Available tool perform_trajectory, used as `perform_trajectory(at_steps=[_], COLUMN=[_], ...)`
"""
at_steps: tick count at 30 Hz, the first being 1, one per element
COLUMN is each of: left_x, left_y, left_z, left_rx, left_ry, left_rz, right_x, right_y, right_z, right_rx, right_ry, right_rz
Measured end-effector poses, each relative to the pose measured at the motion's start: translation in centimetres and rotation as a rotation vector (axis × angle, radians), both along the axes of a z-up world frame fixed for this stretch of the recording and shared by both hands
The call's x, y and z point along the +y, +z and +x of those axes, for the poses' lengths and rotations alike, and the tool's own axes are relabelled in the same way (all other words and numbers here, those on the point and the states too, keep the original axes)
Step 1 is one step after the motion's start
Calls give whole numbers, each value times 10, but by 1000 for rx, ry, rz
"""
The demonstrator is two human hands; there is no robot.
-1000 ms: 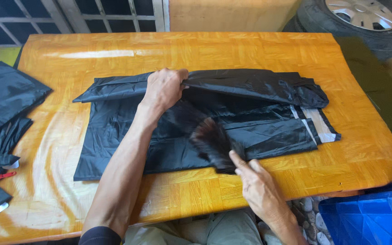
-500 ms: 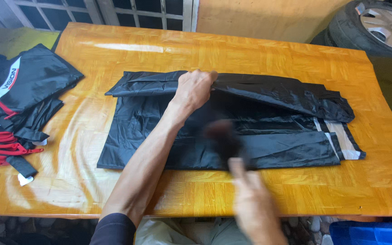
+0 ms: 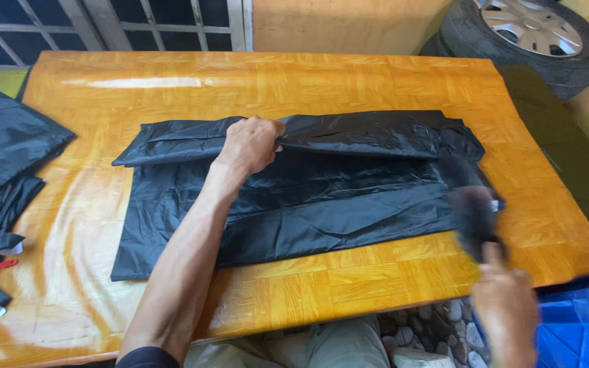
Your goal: The person smooths out a black plastic sheet on a table, brushes it with a duster, and folds it into a narrow rectangle.
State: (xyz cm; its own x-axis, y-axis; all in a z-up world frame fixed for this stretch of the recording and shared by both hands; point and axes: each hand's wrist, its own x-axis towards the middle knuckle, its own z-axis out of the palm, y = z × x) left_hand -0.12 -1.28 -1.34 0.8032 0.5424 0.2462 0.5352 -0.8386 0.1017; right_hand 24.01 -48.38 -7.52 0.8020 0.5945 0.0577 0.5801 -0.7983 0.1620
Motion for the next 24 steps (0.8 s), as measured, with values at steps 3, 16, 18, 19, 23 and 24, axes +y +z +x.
perform_trajectory(at_steps=[3, 16, 18, 19, 23, 24], left_x=[-4, -54, -59, -58, -48, -48], left_y=[0, -10, -25, -38, -57, -55], left_z=[0, -30, -38, -42, -45, -45], left_rx=[57, 173, 167, 99, -17, -17], left_ry=[-9, -6, -1, -15, -11, -16], left_rz=[-35, -170, -141, -6, 120, 119], right_x=[-29, -18, -14, -14, -17, -17], right_y=[11, -6, -6, -7, -19, -20], right_z=[42, 121, 126, 128, 121, 120], right_rx=[41, -184, -148, -150, -242, -242], right_ry=[-364, -343, -357, -346, -316, -321], right_rz=[48, 210, 159, 157, 200, 198])
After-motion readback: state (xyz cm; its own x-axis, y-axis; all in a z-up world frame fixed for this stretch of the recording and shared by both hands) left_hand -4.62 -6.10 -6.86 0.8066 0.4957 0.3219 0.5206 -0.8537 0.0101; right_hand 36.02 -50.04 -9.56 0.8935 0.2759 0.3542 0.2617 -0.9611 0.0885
